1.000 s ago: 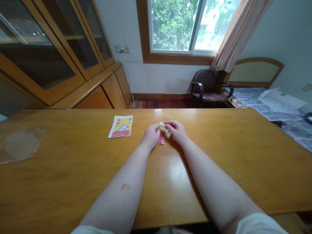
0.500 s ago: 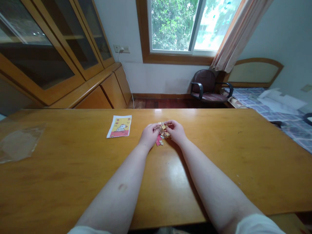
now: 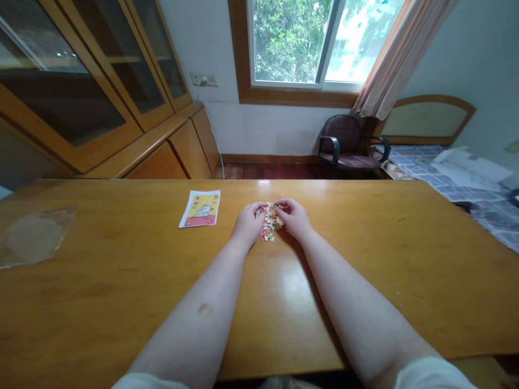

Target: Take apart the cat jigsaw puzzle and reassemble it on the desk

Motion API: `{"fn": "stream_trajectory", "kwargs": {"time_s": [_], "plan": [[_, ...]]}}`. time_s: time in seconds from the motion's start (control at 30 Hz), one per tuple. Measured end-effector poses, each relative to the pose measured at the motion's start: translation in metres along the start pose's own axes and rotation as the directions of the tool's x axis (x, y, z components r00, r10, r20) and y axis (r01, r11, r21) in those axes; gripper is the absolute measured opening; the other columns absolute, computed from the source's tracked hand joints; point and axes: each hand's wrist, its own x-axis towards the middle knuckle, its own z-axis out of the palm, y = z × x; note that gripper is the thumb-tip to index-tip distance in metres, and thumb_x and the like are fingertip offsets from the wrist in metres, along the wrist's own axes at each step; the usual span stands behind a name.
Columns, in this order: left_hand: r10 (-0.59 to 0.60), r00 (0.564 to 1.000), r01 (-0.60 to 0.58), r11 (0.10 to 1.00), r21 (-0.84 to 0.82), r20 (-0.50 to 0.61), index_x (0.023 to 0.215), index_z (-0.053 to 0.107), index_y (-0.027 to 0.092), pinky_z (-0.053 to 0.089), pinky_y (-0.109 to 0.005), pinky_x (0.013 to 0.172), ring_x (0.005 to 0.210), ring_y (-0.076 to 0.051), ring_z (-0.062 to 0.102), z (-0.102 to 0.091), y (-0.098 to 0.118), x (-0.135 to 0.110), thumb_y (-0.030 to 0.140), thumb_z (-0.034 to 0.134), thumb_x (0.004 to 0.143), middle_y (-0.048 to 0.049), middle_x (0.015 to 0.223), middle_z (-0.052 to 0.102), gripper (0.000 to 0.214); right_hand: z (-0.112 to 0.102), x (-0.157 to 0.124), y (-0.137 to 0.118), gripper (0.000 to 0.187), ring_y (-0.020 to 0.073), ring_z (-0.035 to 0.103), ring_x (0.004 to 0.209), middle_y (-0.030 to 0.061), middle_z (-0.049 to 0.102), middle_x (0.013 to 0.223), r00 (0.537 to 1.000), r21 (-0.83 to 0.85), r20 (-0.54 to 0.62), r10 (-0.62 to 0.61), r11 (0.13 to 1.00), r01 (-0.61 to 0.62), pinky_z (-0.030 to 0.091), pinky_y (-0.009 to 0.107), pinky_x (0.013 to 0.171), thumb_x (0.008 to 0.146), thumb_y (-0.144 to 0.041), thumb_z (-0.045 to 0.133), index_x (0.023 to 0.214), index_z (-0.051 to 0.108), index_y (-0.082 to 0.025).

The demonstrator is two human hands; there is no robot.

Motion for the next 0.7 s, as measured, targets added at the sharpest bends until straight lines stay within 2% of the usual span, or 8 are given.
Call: {"fn": "stream_trajectory", "kwargs": {"time_s": [0.17,0.27,0.37,0.53,0.7], "plan": [[-0.022,0.999,0.023,1.000,0.018,-0.047,0.092,0.069,0.019,0.049,-0.033,0.088,0.095,-0.020,0.063,-0.0004,-0.0030,0.0023,0.016,0.053,0.082,-0.0055,0.096,0.069,0.019,0.0000,0.0011,0.0024,0.047,0.0145,0.063,0.070,0.0029,0.068,0.089,0.999,0.086,0.035,-0.028,0.996,0.025,0.054,0.030,0.067,0.069,-0.036,0.071,0.113,0.065,-0.019],[0.000,1.000,0.000,1.000,-0.016,-0.031,0.095,0.068,0.018,0.049,-0.034,0.089,0.095,-0.020,0.063,0.0013,-0.0028,0.0026,0.019,0.051,0.086,-0.0062,0.098,0.069,0.019,0.0012,0.0010,0.0025,0.042,0.0173,0.065,0.074,0.0051,0.071,0.086,0.998,0.124,0.061,-0.009,0.992,0.002,0.054,0.033,0.072,0.066,-0.041,0.075,0.101,0.069,-0.017],[0.031,0.999,-0.030,0.999,-0.030,0.012,0.099,0.067,0.019,0.049,-0.034,0.089,0.094,-0.020,0.063,0.0026,-0.0010,0.0016,0.027,0.052,0.089,-0.0057,0.098,0.070,0.020,0.0021,0.0003,0.0018,0.040,0.0188,0.067,0.074,0.0062,0.072,0.083,0.997,0.166,0.078,0.021,0.985,-0.034,0.055,0.033,0.072,0.065,-0.046,0.075,0.092,0.069,-0.017],[-0.002,1.000,0.002,1.000,0.018,0.013,0.088,0.066,0.019,0.049,-0.032,0.084,0.088,-0.019,0.063,0.0018,0.0018,0.0006,0.028,0.056,0.086,-0.0036,0.092,0.071,0.014,0.0015,-0.0008,0.0010,0.040,0.0175,0.066,0.070,0.0054,0.072,0.079,0.996,0.137,0.081,0.035,0.990,-0.045,0.054,0.030,0.067,0.066,-0.047,0.075,0.091,0.069,-0.016],[0.034,0.999,-0.034,0.999,0.001,0.020,0.085,0.065,0.019,0.048,-0.028,0.081,0.085,-0.017,0.062,0.0001,0.0057,-0.0003,0.028,0.056,0.086,-0.0019,0.089,0.070,0.013,0.0009,0.0005,0.0021,0.036,0.0159,0.063,0.066,0.0043,0.071,0.077,0.999,0.083,0.049,0.007,0.997,-0.011,0.051,0.028,0.062,0.069,-0.045,0.072,0.090,0.070,-0.016]]}}
